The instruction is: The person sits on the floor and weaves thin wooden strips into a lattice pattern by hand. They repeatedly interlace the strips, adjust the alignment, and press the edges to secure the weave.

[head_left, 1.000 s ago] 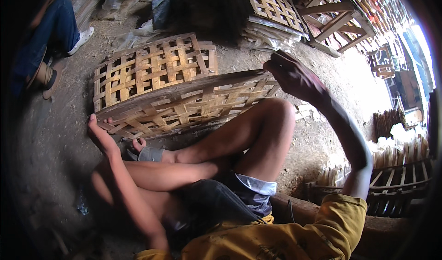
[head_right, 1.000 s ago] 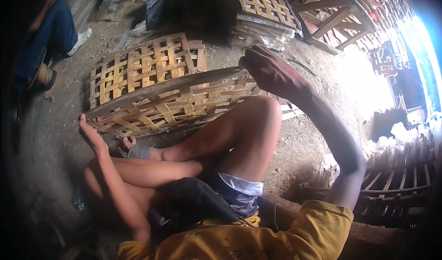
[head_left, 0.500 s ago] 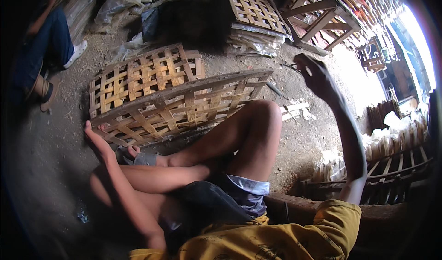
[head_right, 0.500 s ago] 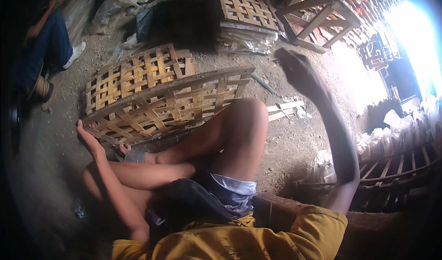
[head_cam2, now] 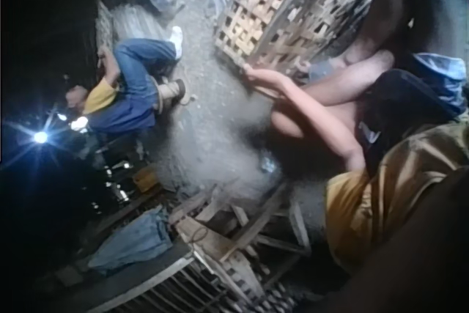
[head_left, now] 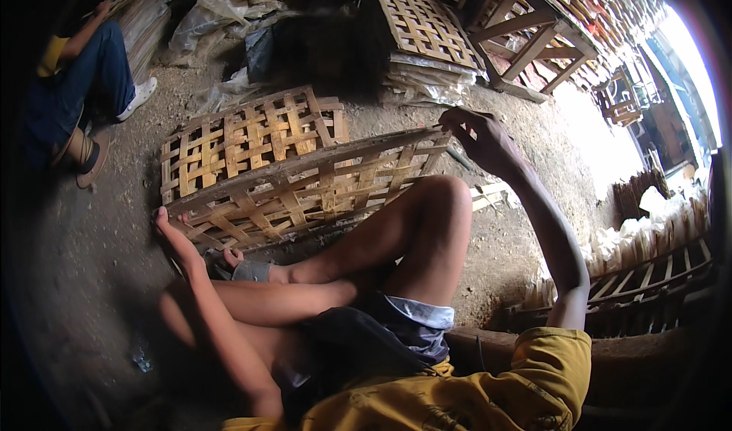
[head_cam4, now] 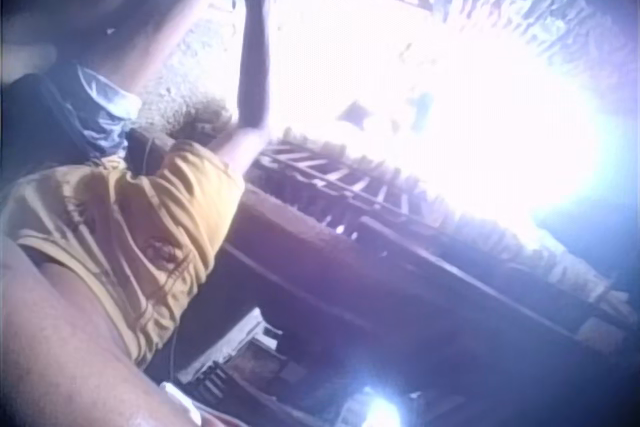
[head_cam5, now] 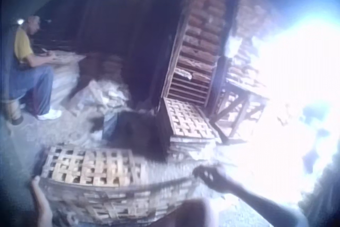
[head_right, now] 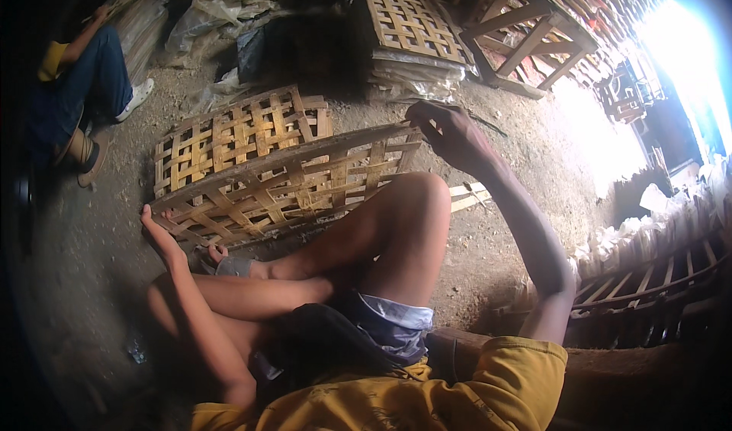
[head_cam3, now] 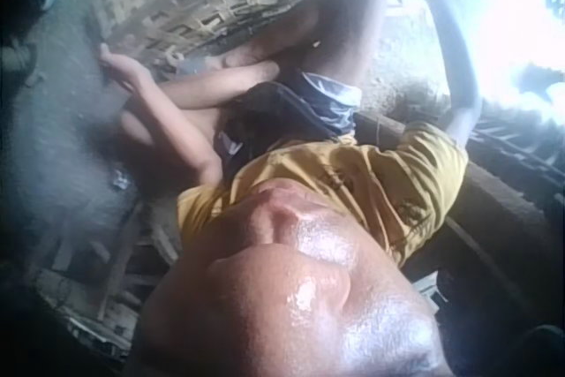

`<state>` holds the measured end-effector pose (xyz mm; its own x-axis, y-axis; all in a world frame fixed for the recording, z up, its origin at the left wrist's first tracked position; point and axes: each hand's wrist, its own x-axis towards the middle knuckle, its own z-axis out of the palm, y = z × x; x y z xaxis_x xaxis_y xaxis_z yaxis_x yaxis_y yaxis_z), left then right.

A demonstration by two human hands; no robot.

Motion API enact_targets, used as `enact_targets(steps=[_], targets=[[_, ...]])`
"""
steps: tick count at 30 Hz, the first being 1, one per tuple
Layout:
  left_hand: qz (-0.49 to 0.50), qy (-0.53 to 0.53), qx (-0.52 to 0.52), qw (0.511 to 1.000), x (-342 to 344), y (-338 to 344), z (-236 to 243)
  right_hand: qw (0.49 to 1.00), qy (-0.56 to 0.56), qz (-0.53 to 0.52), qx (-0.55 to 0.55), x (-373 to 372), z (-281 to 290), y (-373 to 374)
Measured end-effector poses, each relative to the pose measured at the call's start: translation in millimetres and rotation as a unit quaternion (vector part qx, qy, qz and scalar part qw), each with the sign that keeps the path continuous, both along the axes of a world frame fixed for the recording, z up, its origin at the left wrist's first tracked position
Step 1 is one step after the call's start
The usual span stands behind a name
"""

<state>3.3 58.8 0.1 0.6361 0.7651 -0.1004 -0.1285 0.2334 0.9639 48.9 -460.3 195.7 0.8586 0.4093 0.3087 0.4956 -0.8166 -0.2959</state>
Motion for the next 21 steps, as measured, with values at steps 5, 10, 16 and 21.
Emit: enact_targets(steps=[5, 10, 16, 21], targets=[[0.017, 0.000, -0.014, 1.000, 4, -1, 0, 1.000, -0.012, 0.001, -0.018, 4, -4, -3], [-0.010, -0.017, -0.013, 1.000, 5, 7, -11, 0.999, -0.034, 0.019, -0.009, 12, -10, -6], [-0.034, -0.029, -0.003, 0.999, 1, 0, -5, 0.999, -0.018, 0.028, -0.028, 16, -8, -4], [-0.012, -0.014, 0.008, 1.000, 3, 9, -9, 0.998, -0.011, 0.024, -0.064, 14, -3, -7]])
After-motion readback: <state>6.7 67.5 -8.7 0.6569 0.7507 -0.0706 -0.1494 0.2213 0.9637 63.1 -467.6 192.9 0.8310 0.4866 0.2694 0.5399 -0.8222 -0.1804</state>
